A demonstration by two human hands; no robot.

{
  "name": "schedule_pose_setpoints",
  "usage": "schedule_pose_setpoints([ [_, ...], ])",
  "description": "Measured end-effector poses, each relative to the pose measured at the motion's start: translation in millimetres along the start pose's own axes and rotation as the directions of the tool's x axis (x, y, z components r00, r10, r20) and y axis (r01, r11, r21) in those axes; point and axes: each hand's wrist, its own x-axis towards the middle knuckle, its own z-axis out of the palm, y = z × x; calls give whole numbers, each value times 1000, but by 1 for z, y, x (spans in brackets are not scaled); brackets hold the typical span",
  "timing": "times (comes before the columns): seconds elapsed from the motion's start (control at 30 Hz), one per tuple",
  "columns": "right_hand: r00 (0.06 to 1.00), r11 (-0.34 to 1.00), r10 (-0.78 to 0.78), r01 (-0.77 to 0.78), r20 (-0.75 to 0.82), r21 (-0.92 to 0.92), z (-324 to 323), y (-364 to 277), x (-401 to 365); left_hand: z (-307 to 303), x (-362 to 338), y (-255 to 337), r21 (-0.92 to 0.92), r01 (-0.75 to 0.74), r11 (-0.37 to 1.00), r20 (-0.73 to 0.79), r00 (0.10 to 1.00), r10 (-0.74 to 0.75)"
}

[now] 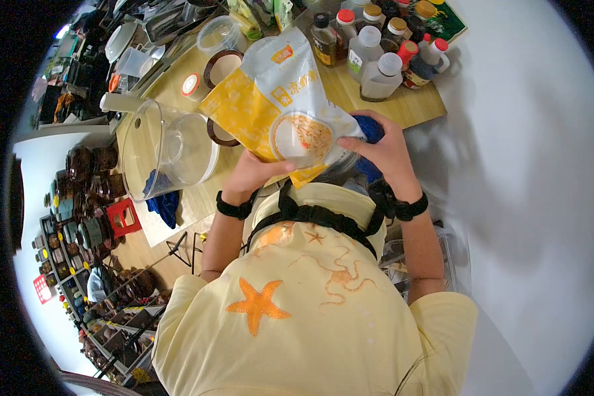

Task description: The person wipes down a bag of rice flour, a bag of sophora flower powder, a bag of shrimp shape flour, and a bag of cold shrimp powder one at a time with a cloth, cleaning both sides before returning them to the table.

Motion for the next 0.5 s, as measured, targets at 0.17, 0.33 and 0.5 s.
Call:
schedule_pose_setpoints([
  [0.17,995,996,92,-92,-34,15,7,-5,-4,10,7,4,39,-12,999,-92,996,15],
  [0.33,998,997,37,-34,-42,70,8,-3,-1,4,7,-7,-55,-39,998,-168,985,29],
  [0.5,998,998,60,-59,-32,20,8,3,3,3,5,-8,-141,-119,983,-219,972,86],
])
